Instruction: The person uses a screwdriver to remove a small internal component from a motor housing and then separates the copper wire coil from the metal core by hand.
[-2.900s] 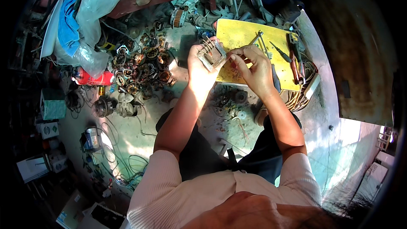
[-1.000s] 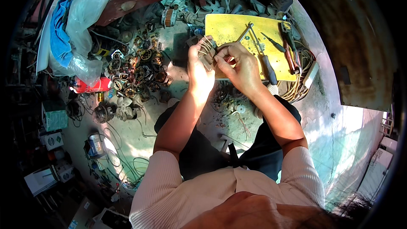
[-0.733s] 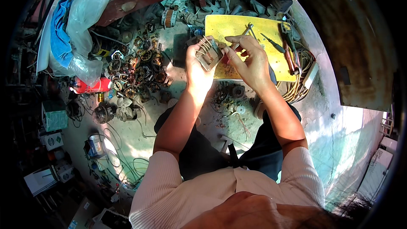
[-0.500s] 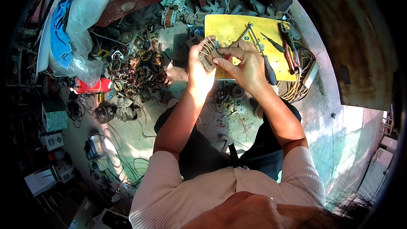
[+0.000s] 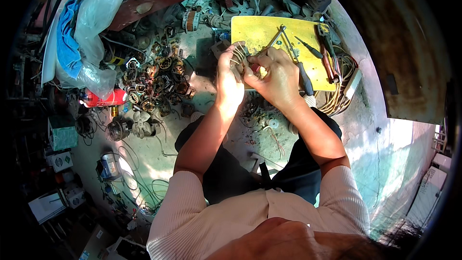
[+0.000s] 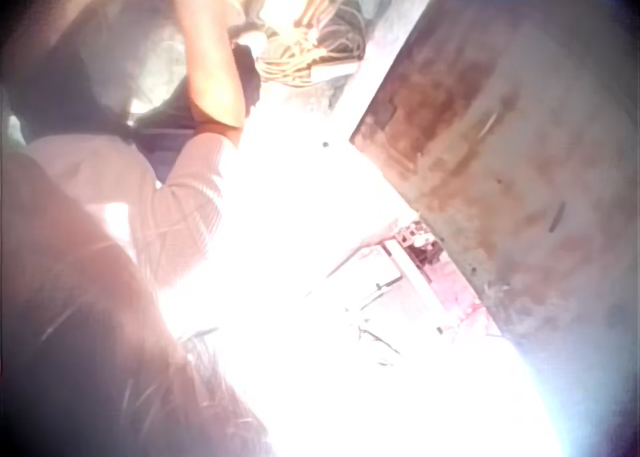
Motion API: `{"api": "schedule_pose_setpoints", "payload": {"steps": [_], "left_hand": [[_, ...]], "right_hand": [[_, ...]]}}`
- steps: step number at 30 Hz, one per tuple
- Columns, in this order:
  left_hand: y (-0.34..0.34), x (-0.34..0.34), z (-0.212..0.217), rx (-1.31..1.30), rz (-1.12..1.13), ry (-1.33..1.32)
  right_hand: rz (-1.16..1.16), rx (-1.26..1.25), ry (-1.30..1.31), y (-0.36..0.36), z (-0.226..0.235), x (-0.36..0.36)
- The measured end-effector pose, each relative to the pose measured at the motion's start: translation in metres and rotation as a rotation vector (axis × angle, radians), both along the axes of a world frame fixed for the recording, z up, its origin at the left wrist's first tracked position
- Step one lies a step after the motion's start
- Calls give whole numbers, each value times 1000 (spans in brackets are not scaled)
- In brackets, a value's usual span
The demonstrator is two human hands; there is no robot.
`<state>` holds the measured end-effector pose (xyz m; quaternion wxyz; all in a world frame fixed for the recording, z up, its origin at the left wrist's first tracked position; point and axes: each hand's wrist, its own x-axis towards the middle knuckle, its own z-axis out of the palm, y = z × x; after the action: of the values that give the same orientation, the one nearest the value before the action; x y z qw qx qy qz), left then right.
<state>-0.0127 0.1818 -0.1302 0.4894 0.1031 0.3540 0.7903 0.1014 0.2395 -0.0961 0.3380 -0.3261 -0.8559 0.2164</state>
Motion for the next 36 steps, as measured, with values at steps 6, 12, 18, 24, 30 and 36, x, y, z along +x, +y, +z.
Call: {"api": "schedule_pose_setpoints", "payload": {"steps": [6, 12, 18, 24, 30, 36], "left_hand": [[4, 2, -8, -41, 57, -23], [4, 4, -9, -46, 61, -50], [4, -17, -15, 6, -67, -462], [6, -22, -1, -86, -106, -555], [0, -34, -23, 217, -378, -481], [1, -24, -1, 60, -281, -210]], "right_hand": [[-31, 193, 20, -5, -7, -3], [-40, 163, 2, -2, -11, -2], [-108, -32, -21, 20, 1, 8], [56, -15, 194, 40, -4, 10], [153, -359, 58, 18, 6, 7], [184, -435, 55, 24, 6, 11]]}}
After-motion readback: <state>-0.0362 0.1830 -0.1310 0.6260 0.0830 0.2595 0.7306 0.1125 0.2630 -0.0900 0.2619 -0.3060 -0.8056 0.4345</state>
